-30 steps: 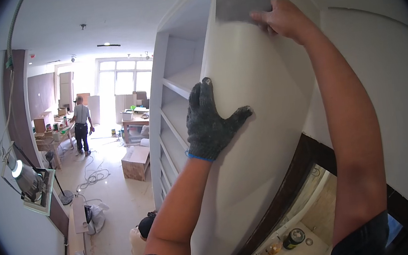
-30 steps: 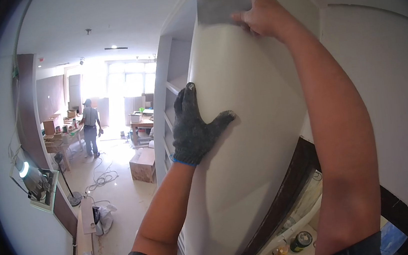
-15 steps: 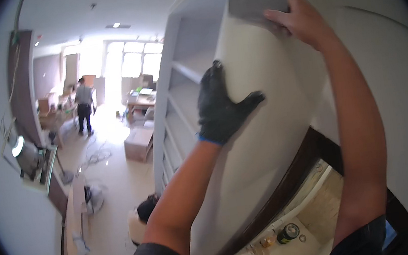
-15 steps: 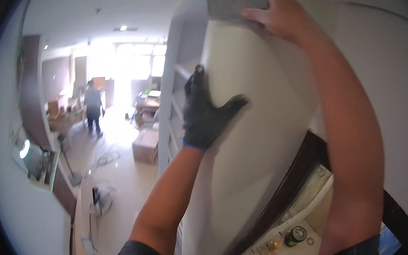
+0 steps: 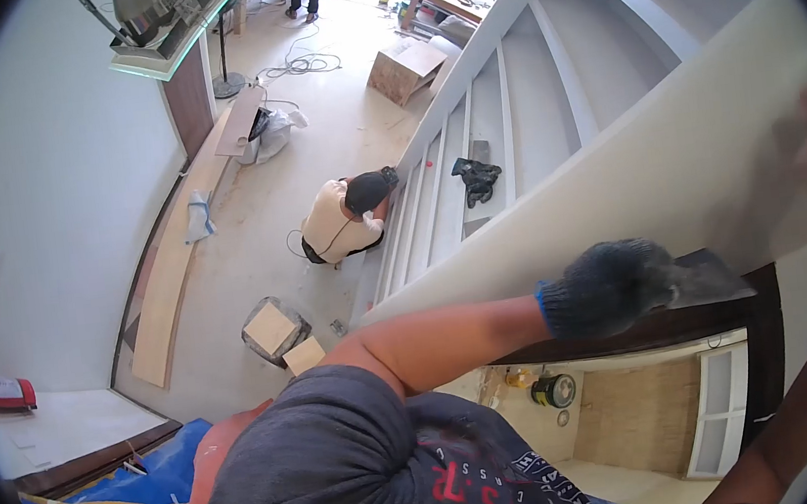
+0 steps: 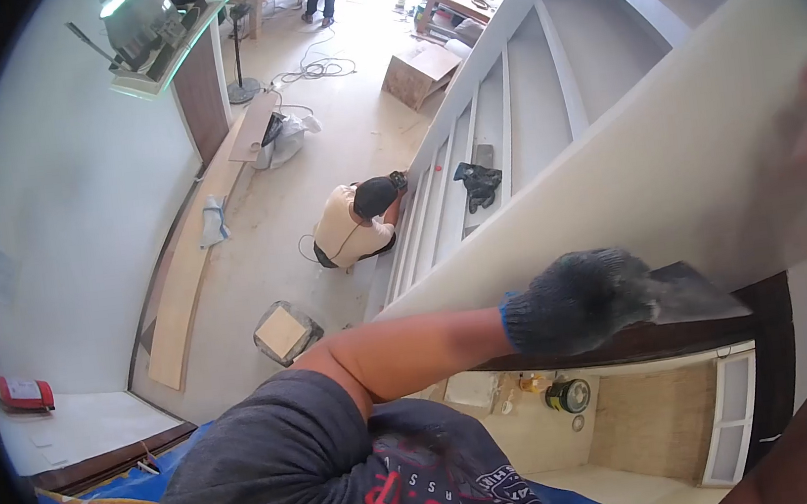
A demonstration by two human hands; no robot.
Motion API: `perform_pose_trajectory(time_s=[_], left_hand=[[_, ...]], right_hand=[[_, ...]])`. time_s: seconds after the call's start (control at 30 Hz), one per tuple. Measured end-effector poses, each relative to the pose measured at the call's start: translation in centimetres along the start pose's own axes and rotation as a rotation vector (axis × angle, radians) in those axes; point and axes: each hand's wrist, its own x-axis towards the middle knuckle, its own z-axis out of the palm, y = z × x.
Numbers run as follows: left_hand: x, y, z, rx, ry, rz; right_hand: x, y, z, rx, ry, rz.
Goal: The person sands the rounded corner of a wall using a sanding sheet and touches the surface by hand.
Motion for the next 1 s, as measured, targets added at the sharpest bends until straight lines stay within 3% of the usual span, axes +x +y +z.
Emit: perform_pose_trajectory(time_s=[0.03,0.1,0.13,0.17,0.3,0.4,0.5,0.6,0.8,0.9,1.0], left_hand=[[-1.1,-1.5,0.6,-0.118,0.032,-0.047],[-2.9,-4.2,1.7,-0.353,0.089,-0.136],[-3.0,-4.3,1.5,-0.371,0.062,-0.205],[-3.2,-4.4,1.0,-0.388,0.033,-0.275],[-2.2,-3.3,-2.0,-0.401,-0.141,-0.676],[-4.7,-7.3,-0.2,-0.375,-0.148,-0.521],[-4.7,-6.5,-1.0,0.049,-0.409,-0.475],[-4.2,-5.5,-1.2,0.179,-0.439,-0.477],[-4.8,-6.6,-1.0,0.027,-0.44,-0.488],[-4.8,-6.4,-1.1,0.048,-0.383,-0.316],[-5.5,-7.6,-0.6,-0.051,-0.374,-0.279]], right_hand=[[0.8,0.6,0.4,-0.027,0.267,0.003],[2.8,1.9,3.1,-0.324,0.875,0.216],[5.0,6.3,2.2,-0.464,0.919,0.286],[6.4,9.2,1.7,-0.606,0.956,0.358],[7.8,11.0,3.5,-0.555,1.042,0.318],[7.4,10.2,3.8,-0.499,1.037,0.281],[6.8,10.0,4.6,-0.497,1.051,0.292],[6.9,9.2,5.6,-0.492,1.069,0.292],[6.9,8.7,7.6,-0.472,1.1,0.298],[6.8,8.3,8.8,-0.462,1.119,0.292],[6.5,7.8,9.6,-0.449,1.142,0.293]])
